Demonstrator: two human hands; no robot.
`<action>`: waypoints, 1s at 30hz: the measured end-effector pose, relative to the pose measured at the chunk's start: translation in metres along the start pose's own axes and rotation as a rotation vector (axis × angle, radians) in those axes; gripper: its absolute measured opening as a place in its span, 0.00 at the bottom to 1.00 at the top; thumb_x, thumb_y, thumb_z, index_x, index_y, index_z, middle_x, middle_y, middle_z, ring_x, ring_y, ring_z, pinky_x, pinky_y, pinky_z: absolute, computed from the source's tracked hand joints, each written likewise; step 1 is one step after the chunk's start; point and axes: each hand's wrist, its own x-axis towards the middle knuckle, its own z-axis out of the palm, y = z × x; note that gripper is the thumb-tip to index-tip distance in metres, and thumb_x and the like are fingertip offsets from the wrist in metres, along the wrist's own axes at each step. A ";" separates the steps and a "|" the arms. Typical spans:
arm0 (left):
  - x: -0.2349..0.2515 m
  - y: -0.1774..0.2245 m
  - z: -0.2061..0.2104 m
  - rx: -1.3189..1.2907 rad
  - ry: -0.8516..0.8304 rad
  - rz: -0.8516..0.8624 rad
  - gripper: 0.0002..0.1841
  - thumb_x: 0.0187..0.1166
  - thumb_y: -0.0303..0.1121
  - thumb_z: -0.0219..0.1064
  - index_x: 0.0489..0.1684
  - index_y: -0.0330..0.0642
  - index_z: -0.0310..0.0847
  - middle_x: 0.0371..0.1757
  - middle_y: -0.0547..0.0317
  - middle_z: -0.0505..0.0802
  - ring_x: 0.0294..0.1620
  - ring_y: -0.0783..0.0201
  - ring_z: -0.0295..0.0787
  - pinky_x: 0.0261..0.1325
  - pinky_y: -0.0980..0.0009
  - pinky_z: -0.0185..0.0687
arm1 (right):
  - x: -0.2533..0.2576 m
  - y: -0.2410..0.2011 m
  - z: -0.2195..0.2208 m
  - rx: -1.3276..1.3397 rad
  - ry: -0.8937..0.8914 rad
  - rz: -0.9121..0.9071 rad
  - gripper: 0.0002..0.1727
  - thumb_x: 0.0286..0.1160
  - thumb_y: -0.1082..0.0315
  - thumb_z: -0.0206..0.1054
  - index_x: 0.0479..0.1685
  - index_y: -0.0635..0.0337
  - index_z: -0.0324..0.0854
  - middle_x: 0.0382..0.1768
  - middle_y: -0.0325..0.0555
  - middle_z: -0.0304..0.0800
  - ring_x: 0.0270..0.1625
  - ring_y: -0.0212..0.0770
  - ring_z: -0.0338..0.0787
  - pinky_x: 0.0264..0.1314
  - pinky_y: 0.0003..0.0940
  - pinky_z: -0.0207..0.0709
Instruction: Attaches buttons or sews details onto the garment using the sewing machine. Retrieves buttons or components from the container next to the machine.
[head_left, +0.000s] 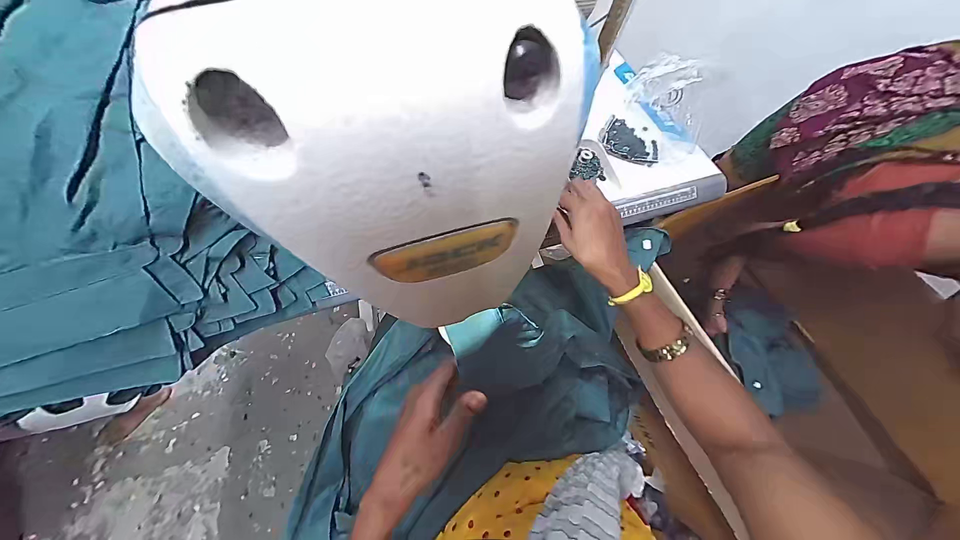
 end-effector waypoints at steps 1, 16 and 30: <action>-0.004 0.000 0.003 0.078 -0.016 0.048 0.28 0.83 0.56 0.59 0.53 0.37 0.88 0.41 0.64 0.95 0.44 0.78 0.92 0.52 0.73 0.89 | 0.005 0.006 0.005 -0.045 -0.008 -0.028 0.12 0.80 0.70 0.69 0.57 0.64 0.88 0.57 0.63 0.85 0.60 0.65 0.87 0.54 0.60 0.83; 0.008 0.002 0.001 0.024 0.038 -0.014 0.20 0.86 0.44 0.59 0.32 0.40 0.89 0.24 0.66 0.86 0.20 0.78 0.81 0.26 0.79 0.81 | -0.003 0.008 0.005 0.254 0.162 0.011 0.06 0.77 0.69 0.71 0.41 0.65 0.87 0.34 0.51 0.88 0.33 0.42 0.86 0.41 0.38 0.80; -0.022 -0.011 -0.006 -0.048 -0.020 0.086 0.24 0.89 0.47 0.57 0.19 0.43 0.79 0.11 0.70 0.82 0.13 0.81 0.79 0.20 0.83 0.79 | -0.016 -0.077 0.005 0.129 0.233 -0.875 0.13 0.82 0.70 0.62 0.27 0.57 0.85 0.21 0.43 0.87 0.30 0.41 0.87 0.32 0.33 0.75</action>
